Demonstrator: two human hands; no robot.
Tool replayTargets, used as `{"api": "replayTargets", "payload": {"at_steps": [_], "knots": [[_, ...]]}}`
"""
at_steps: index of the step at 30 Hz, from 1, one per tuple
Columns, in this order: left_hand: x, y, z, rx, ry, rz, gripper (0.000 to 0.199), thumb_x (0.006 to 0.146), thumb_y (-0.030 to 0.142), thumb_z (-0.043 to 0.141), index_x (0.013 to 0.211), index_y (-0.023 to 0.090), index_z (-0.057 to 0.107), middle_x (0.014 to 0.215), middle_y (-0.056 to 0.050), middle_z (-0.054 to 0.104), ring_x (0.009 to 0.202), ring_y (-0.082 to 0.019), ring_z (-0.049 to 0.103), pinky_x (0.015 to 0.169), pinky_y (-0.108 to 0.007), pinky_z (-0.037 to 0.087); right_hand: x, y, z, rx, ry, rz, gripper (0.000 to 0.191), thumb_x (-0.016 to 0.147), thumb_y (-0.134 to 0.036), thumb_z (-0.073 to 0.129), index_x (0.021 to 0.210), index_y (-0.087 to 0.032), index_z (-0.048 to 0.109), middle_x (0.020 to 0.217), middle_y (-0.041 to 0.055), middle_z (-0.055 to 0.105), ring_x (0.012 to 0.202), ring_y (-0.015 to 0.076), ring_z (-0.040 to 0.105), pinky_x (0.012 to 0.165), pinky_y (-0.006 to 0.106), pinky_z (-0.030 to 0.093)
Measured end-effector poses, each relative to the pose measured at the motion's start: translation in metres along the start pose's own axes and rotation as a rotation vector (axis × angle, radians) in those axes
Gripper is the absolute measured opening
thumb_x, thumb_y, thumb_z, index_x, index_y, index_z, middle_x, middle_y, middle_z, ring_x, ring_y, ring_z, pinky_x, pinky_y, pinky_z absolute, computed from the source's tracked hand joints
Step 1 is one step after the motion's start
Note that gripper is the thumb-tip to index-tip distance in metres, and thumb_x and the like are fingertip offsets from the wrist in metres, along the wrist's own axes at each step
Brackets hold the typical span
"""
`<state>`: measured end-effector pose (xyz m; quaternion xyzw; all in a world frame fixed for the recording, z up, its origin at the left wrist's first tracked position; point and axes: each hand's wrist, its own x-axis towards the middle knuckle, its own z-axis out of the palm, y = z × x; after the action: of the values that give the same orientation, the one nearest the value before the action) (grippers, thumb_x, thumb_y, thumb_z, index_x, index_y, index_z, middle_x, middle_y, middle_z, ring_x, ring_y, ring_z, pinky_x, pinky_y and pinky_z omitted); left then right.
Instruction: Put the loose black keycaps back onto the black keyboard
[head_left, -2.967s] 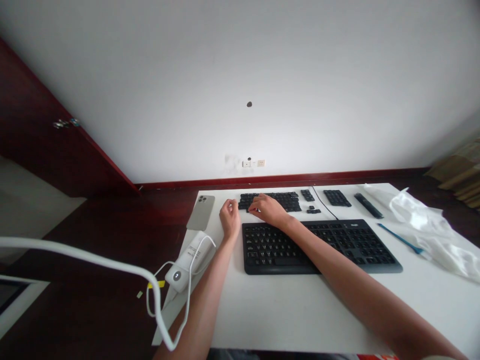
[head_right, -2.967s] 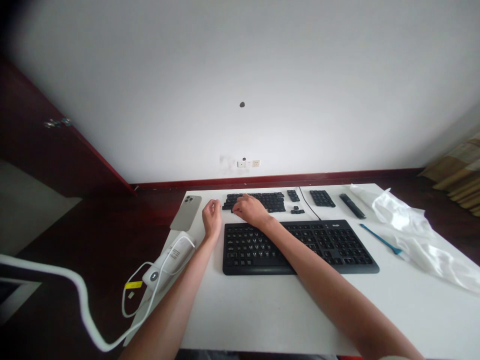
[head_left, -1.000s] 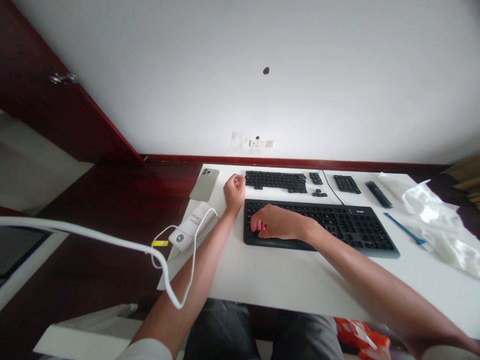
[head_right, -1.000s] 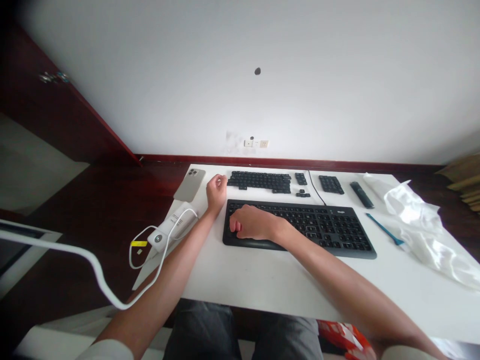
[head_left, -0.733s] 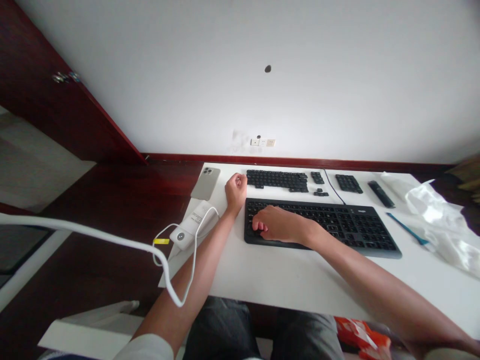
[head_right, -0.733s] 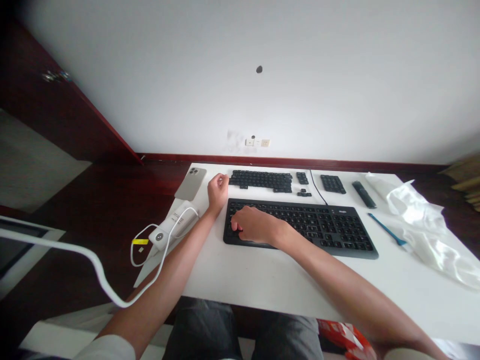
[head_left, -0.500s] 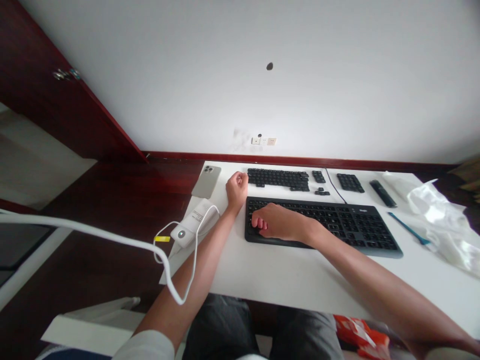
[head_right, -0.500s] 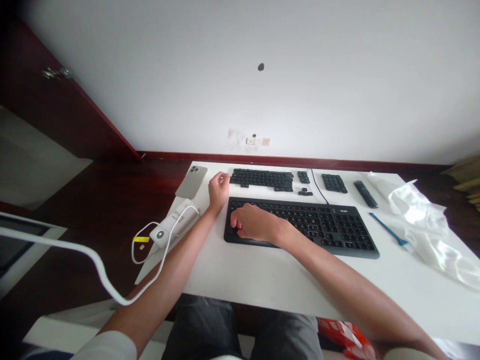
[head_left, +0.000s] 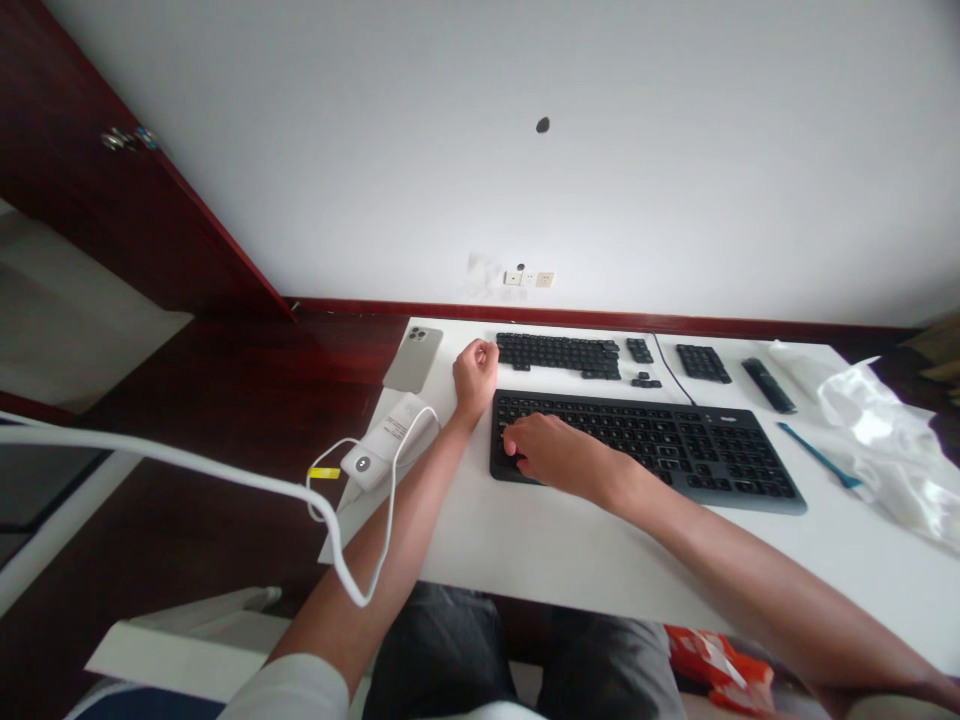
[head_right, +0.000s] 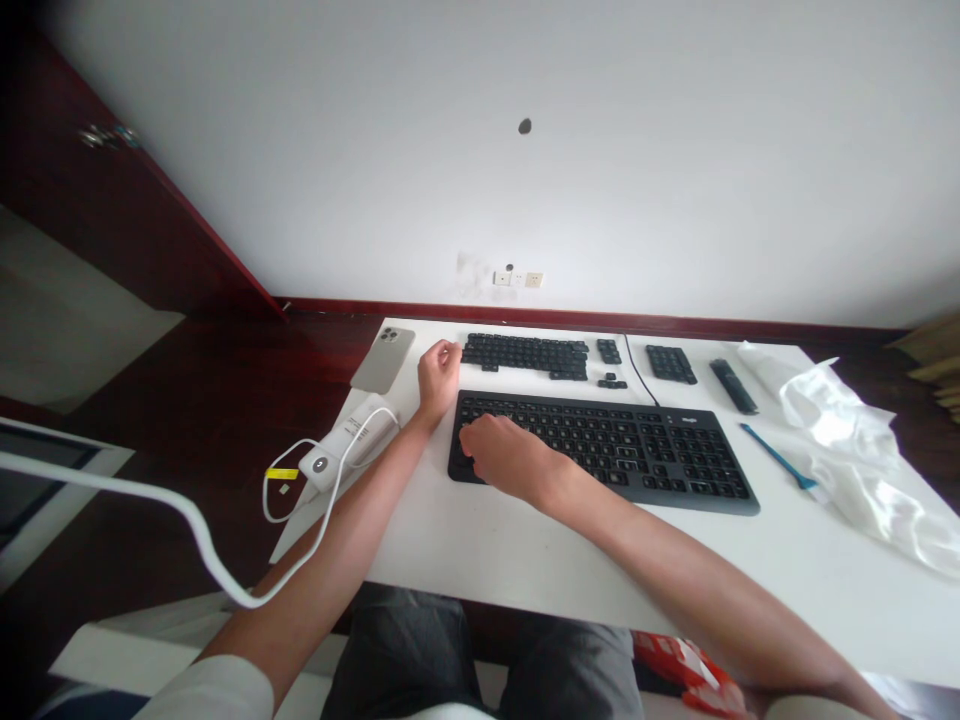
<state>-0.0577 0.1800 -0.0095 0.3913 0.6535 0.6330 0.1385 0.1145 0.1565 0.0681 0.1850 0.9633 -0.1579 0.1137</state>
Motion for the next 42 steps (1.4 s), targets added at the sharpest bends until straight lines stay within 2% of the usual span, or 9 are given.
{"api": "replayTargets", "payload": {"at_steps": [5, 14, 22, 26, 30, 42], "knots": [[0.0, -0.002, 0.001, -0.004, -0.008, 0.009, 0.035, 0.096, 0.037, 0.055, 0.066, 0.021, 0.048, 0.059, 0.002, 0.045, 0.058, -0.013, 0.04, 0.058, -0.026, 0.028, -0.001, -0.003, 0.0, -0.03, 0.016, -0.018, 0.02, 0.088, -0.008, 0.065, 0.104, -0.016, 0.075, 0.101, 0.0123, 0.077, 0.097, 0.0294, 0.075, 0.08, 0.033, 0.052], [0.0, -0.001, 0.0, 0.038, -0.029, 0.043, 0.036, 0.098, 0.035, 0.054, 0.066, 0.021, 0.045, 0.058, 0.004, 0.038, 0.056, -0.012, 0.035, 0.057, -0.026, 0.025, 0.013, 0.014, -0.013, 0.272, -0.097, 0.041, 0.02, 0.079, -0.005, 0.069, 0.087, -0.02, 0.08, 0.084, 0.0002, 0.079, 0.082, 0.0169, 0.074, 0.069, 0.022, 0.047], [-0.001, 0.002, 0.0, 0.067, -0.033, 0.061, 0.039, 0.098, 0.035, 0.054, 0.065, 0.021, 0.04, 0.057, 0.005, 0.036, 0.055, -0.011, 0.035, 0.057, -0.026, 0.024, 0.021, 0.017, -0.018, 0.353, -0.132, 0.056, 0.012, 0.075, -0.011, 0.072, 0.079, -0.021, 0.079, 0.082, -0.0005, 0.078, 0.081, 0.0162, 0.072, 0.07, 0.021, 0.046], [-0.001, 0.002, 0.001, 0.071, -0.03, 0.051, 0.037, 0.098, 0.035, 0.053, 0.066, 0.021, 0.041, 0.057, 0.005, 0.036, 0.055, -0.011, 0.035, 0.057, -0.026, 0.025, 0.025, 0.013, -0.024, 0.232, -0.174, 0.172, 0.01, 0.072, -0.021, 0.081, 0.081, -0.023, 0.078, 0.082, -0.0003, 0.077, 0.084, 0.02, 0.072, 0.064, 0.024, 0.043], [0.0, 0.002, 0.001, 0.085, -0.019, 0.042, 0.037, 0.097, 0.034, 0.054, 0.065, 0.021, 0.041, 0.056, 0.005, 0.037, 0.055, -0.011, 0.035, 0.057, -0.026, 0.025, 0.029, 0.011, -0.029, 0.13, -0.195, 0.236, 0.023, 0.069, -0.032, 0.088, 0.087, -0.022, 0.078, 0.087, 0.0023, 0.078, 0.09, 0.0247, 0.073, 0.064, 0.026, 0.042], [-0.002, 0.003, 0.002, 0.129, -0.033, 0.057, 0.036, 0.098, 0.035, 0.053, 0.066, 0.022, 0.044, 0.055, 0.005, 0.038, 0.053, -0.012, 0.035, 0.056, -0.026, 0.023, 0.026, 0.002, -0.031, 0.026, -0.202, 0.263, 0.023, 0.075, -0.033, 0.087, 0.093, -0.021, 0.08, 0.093, 0.0088, 0.078, 0.092, 0.0308, 0.074, 0.07, 0.031, 0.048]]}}
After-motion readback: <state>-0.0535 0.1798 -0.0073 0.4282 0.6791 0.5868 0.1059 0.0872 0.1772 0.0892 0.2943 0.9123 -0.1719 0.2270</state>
